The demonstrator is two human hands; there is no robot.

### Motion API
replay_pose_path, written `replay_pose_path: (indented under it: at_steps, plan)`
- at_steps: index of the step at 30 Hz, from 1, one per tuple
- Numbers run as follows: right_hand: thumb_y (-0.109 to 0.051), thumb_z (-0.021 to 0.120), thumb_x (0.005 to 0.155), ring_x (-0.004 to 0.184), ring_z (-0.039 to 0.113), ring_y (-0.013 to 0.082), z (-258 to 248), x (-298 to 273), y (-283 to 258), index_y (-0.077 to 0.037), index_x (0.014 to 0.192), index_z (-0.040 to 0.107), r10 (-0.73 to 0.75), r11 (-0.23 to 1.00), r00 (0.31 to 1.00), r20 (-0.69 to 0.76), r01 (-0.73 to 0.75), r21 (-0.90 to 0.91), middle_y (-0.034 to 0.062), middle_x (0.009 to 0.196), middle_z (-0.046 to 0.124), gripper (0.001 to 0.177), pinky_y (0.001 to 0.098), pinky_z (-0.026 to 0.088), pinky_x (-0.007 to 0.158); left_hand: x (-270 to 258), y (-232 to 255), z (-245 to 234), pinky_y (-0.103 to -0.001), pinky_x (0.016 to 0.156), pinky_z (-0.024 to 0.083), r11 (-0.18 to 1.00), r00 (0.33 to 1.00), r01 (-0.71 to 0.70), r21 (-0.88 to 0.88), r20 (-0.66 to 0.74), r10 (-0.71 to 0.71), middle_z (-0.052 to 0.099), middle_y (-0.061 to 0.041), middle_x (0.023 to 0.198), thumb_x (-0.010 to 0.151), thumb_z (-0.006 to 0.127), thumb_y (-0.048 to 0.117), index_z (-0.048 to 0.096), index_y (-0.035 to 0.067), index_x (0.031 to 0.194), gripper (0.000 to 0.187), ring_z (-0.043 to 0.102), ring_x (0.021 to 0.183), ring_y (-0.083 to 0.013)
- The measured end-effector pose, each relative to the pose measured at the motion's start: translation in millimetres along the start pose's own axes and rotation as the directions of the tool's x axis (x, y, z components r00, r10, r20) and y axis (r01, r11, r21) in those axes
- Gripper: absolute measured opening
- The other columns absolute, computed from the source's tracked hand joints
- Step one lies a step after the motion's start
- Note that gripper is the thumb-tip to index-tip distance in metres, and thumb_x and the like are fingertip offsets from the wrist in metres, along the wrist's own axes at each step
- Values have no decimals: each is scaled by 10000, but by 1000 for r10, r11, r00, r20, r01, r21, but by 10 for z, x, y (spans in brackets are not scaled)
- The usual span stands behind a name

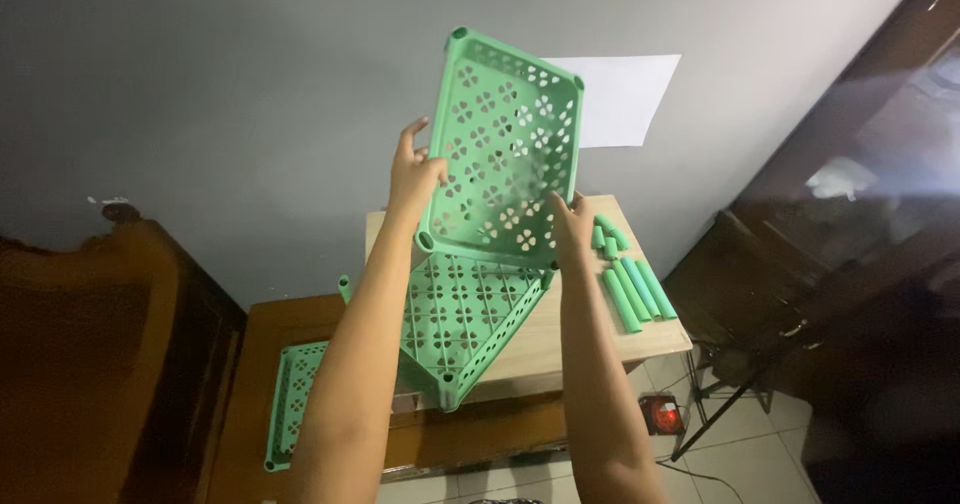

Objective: The person assembles a green plastic stool by inserting cylindrical legs into a perforated seat base. They then stack a second identical seat on top and continue inserting legs to form a two-tier structure.

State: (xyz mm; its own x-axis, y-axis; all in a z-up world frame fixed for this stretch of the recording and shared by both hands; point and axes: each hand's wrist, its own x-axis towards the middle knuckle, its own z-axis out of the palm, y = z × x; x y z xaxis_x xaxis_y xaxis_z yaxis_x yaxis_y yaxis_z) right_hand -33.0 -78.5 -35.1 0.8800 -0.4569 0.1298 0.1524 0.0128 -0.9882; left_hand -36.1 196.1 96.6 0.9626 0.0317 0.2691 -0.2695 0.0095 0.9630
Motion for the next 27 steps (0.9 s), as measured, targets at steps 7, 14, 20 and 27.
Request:
replay_pose_path:
  at_steps: [7, 14, 20, 27]
  plan:
    - [-201, 600, 950, 993, 615, 161, -145, -396, -296, 14, 1343, 532, -64, 991, 995, 79, 54, 123, 103, 1159, 666, 453, 285, 509, 842, -3, -425, -99, -260, 715, 557, 992, 992, 122, 8, 23, -122, 743, -134, 1040, 682, 618, 26, 509, 147, 1481, 815, 682, 806, -128]
    - [-140, 516, 974, 942, 632, 142, -186, -634, -552, 41, 1326, 628, -86, 990, 992, 89, 75, 124, 84, 1095, 695, 411, 275, 508, 835, -104, -522, -225, -388, 845, 512, 975, 986, 159, -153, 68, -150, 699, -146, 1195, 894, 591, 261, 552, 107, 1457, 585, 645, 978, -221]
    - [-108, 482, 991, 852, 643, 169, -71, -808, -815, 71, 1294, 649, -72, 985, 981, 180, 41, 170, 119, 1028, 697, 389, 285, 530, 747, -109, -478, -390, -345, 1066, 445, 968, 992, 124, -219, 60, -114, 615, -90, 1428, 985, 460, 398, 563, 106, 1456, 564, 583, 1292, -203]
    - [-115, 489, 972, 860, 661, 153, 311, -1027, -1118, 27, 1324, 642, -20, 994, 983, 181, -1, 114, 108, 1047, 720, 409, 278, 538, 756, -258, -296, -922, -372, 1073, 451, 959, 1000, 1, -285, -25, -9, 626, -116, 1405, 1006, 473, 365, 572, 54, 1439, 543, 589, 1273, -236]
